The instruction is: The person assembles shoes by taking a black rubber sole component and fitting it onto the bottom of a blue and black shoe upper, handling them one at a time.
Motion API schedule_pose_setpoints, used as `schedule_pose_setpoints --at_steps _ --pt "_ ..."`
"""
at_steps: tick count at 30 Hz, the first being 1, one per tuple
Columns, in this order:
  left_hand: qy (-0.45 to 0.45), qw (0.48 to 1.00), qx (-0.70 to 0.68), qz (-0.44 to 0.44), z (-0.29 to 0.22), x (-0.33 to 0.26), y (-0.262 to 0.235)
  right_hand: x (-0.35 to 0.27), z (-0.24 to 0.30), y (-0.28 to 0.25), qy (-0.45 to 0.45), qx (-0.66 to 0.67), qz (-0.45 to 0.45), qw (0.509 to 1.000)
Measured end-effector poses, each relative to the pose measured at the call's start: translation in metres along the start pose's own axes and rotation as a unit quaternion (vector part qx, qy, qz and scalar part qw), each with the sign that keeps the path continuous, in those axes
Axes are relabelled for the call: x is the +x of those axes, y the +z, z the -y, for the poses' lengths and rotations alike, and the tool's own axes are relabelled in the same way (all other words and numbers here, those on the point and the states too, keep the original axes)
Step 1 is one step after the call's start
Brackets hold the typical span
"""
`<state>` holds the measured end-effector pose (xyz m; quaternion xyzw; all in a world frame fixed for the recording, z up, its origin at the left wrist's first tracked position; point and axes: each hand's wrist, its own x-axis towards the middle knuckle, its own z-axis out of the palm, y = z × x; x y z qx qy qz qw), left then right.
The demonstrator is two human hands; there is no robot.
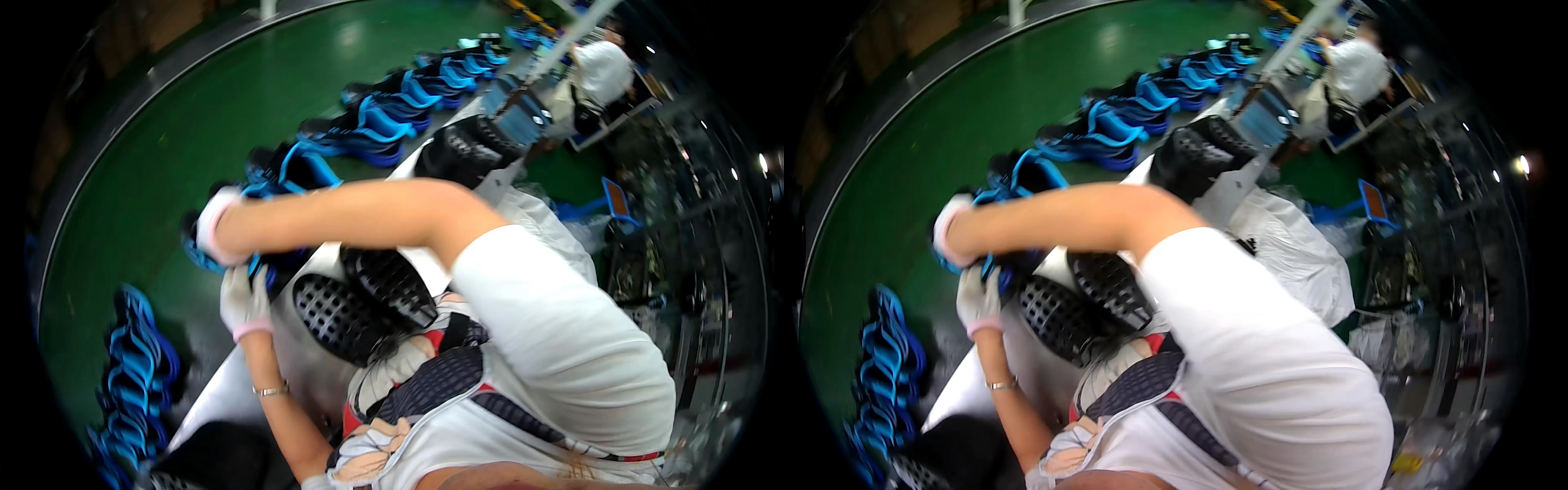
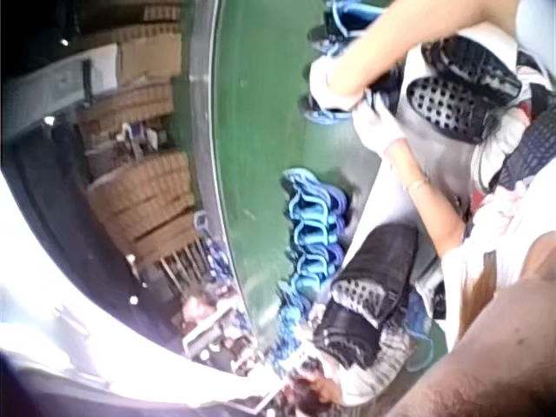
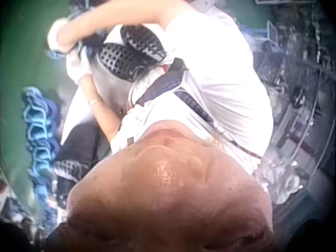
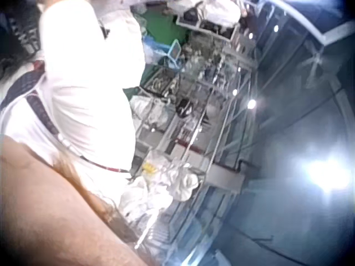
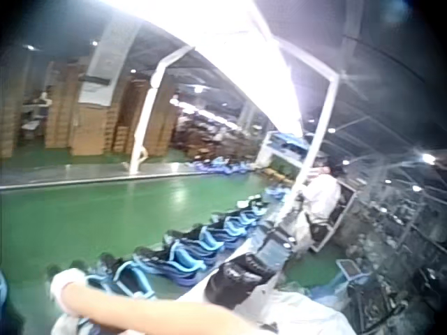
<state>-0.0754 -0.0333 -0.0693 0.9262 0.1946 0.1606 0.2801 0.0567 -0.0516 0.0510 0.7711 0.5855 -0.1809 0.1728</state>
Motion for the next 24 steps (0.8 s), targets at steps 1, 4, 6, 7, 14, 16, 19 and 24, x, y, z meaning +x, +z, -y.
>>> schedule_pose_setpoints --at_steps 1,4,6,7,14,16,19,24 --pt "0.027 1.000 -0.002 0.002 0.003 0.004 0.010 0.059 -0.002 0.051 0.019 -0.074 -0.112 0.991" --pt "-0.075 0.990 0.007 0.123 0.013 0.008 -0.013 0.091 0.033 0.071 0.057 0.064 -0.123 0.989" --pt "-0.132 0.970 0.012 0.205 0.015 0.011 -0.015 0.110 0.051 0.090 0.169 0.119 -0.108 0.972" --pt "-0.139 0.966 0.020 0.219 0.019 0.014 -0.013 0.116 0.052 0.089 0.153 0.108 -0.091 0.978" --pt "-0.052 0.962 0.081 0.256 0.016 0.023 -0.013 0.147 0.040 0.101 0.073 0.105 0.001 0.992" --pt "-0.080 0.965 0.070 0.238 0.024 0.021 -0.009 0.156 0.041 0.090 0.063 0.137 0.064 0.987" --pt "-0.111 0.962 0.062 0.240 0.027 0.023 -0.014 0.151 0.050 0.097 0.080 0.170 -0.006 0.982" --pt "-0.125 0.958 0.100 0.237 -0.009 0.027 -0.015 0.152 0.033 0.106 0.083 0.139 0.010 0.987"
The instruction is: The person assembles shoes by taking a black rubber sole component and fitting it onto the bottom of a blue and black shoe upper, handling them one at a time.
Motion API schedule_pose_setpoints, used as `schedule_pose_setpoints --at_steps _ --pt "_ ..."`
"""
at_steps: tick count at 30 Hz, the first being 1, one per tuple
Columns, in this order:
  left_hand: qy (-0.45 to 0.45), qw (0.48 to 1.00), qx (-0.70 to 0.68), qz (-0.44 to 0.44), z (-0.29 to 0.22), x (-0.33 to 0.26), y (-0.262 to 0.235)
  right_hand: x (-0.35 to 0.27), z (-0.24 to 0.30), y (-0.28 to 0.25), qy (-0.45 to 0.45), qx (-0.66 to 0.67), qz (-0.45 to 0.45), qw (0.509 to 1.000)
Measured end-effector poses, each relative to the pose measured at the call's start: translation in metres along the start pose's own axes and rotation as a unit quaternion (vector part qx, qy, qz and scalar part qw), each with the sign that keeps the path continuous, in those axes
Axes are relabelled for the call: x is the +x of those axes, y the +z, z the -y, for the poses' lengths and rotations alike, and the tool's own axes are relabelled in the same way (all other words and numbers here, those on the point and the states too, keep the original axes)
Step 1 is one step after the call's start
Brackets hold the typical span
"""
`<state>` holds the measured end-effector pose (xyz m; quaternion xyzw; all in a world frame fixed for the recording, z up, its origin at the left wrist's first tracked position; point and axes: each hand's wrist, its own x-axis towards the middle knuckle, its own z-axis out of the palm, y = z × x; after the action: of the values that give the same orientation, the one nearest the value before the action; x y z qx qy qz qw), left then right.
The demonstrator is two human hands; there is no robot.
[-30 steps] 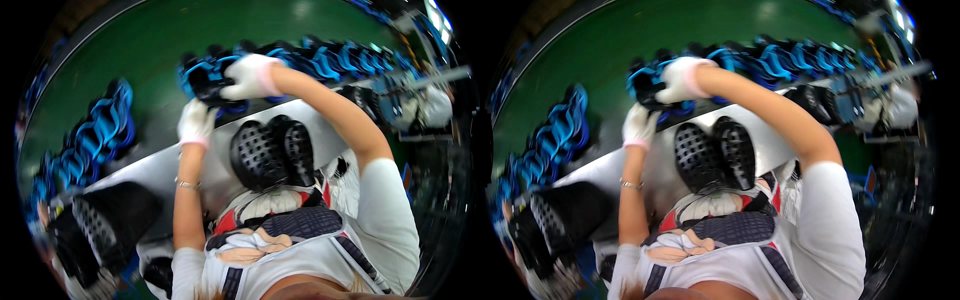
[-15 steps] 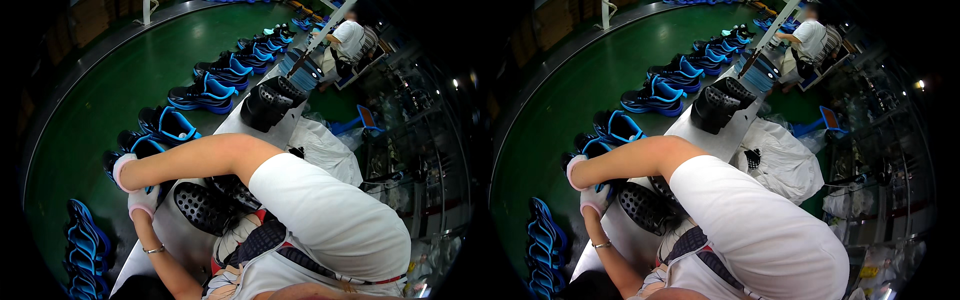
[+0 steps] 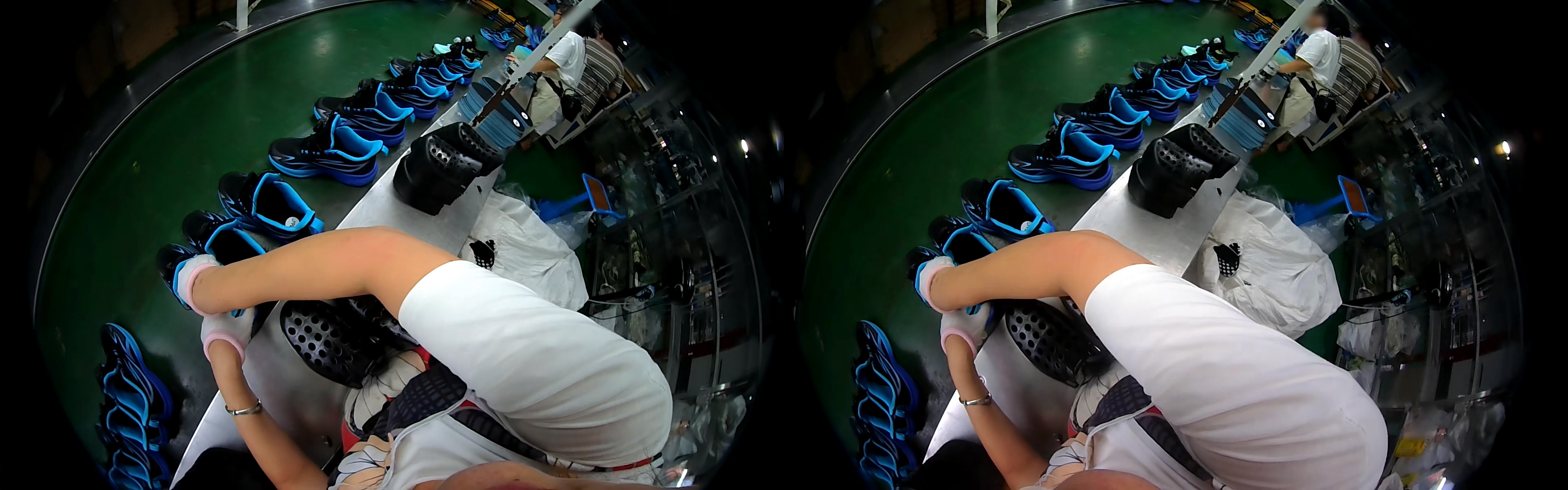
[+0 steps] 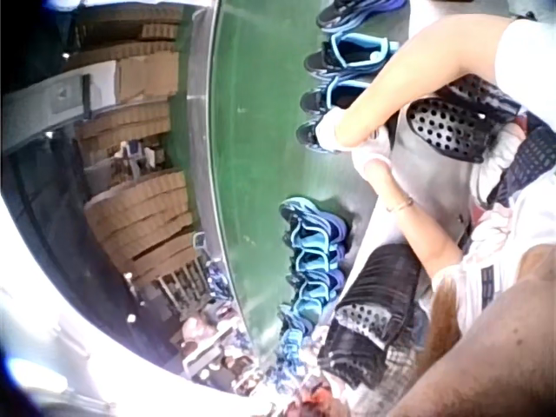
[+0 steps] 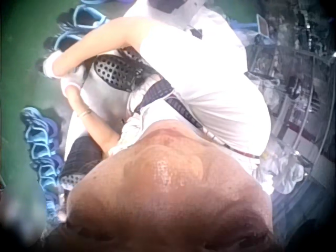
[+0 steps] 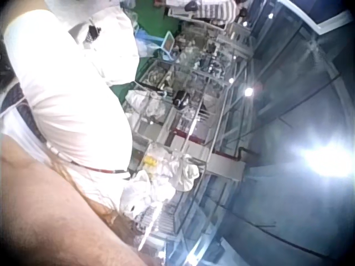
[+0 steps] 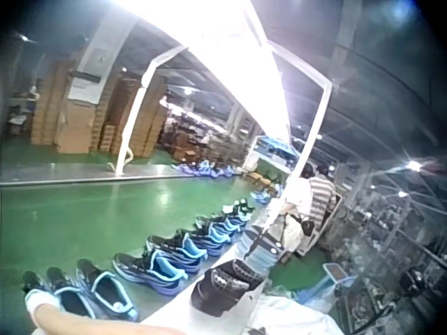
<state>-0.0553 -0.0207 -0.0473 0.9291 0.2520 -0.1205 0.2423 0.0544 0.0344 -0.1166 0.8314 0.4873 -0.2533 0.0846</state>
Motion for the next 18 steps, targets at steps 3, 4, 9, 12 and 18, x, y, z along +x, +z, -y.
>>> schedule_pose_setpoints --at_steps 3,4,9,12,18 --pt "0.002 0.999 -0.032 -0.026 0.029 0.000 0.012 -0.023 0.013 -0.022 -0.021 0.001 0.020 1.000" --pt "-0.002 0.999 -0.023 -0.023 0.028 0.003 0.014 -0.029 0.007 -0.021 -0.027 -0.002 -0.001 1.000" --pt "-0.022 1.000 0.013 0.007 0.021 0.002 0.003 -0.031 0.009 -0.017 -0.049 -0.002 -0.084 0.995" --pt "0.027 0.999 -0.013 -0.031 0.030 0.001 0.009 -0.033 0.009 -0.015 -0.047 0.036 -0.101 0.993" --pt "0.009 0.996 -0.016 -0.086 0.043 -0.011 0.012 -0.146 -0.010 -0.080 -0.097 0.108 -0.015 0.989"
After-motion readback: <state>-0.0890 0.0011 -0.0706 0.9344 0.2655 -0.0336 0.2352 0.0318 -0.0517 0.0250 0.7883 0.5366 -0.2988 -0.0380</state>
